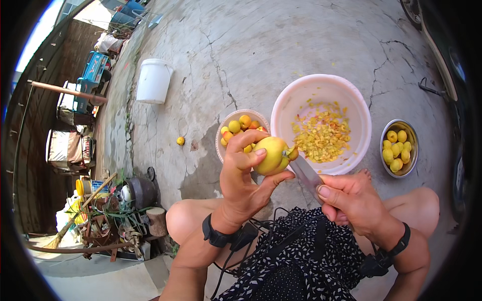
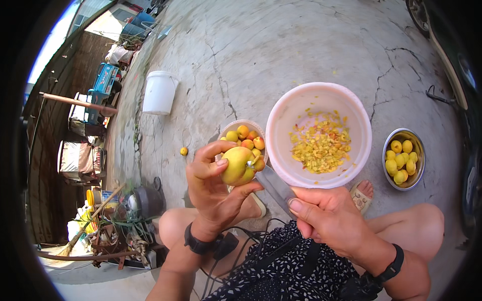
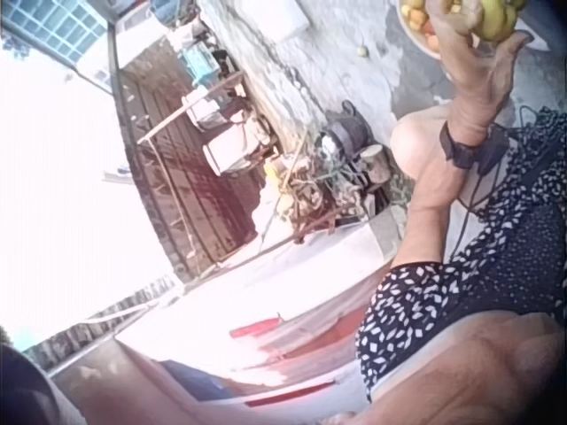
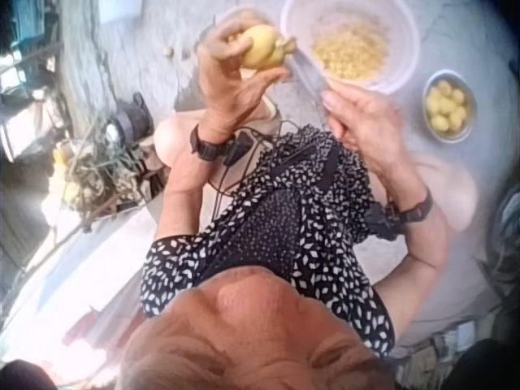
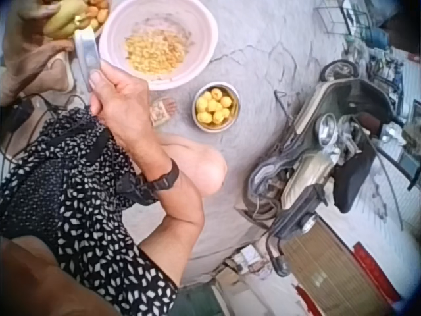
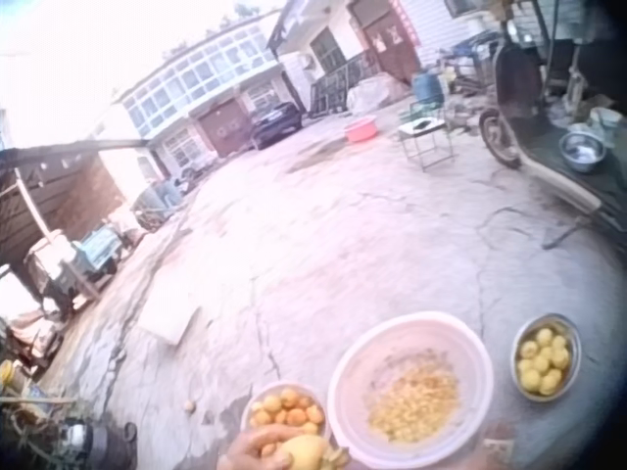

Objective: Peeling small yellow fruits with a knife into a bowl while sitting outdoors.

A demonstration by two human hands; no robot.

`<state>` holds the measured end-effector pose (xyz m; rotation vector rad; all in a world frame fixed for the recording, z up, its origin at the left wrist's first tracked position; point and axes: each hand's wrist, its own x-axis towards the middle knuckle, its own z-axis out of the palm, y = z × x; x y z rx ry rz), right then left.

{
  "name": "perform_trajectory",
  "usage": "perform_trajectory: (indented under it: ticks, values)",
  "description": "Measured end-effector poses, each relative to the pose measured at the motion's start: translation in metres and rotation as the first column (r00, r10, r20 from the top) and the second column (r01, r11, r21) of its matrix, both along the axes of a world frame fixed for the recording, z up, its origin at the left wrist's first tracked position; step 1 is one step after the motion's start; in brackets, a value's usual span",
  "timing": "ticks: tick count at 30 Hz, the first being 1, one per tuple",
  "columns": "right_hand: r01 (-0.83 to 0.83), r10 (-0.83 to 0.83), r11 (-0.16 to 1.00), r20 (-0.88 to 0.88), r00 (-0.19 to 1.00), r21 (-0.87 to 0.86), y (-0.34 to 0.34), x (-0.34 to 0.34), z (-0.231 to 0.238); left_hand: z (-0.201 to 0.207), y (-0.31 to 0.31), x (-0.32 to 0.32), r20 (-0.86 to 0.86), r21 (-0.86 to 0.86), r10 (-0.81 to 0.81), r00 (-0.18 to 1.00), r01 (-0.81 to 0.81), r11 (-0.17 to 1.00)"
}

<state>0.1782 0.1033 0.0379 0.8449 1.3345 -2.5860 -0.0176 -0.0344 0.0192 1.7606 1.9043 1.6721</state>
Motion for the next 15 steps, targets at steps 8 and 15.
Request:
perform_trajectory:
  ticks: [8,15]
  values:
    - [0.000,0.006,0.962,0.020,1.000,-0.273,-0.006,0.001,0.004,-0.003,0.012,0.002,-0.334,0.072,0.127,0.934,-0.109,0.991]
    - [-0.022,-0.036,0.749,-0.073,0.997,-0.662,-0.002,0.005,-0.006,0.004,0.018,-0.004,-0.578,0.095,0.186,0.795,-0.161,0.982]
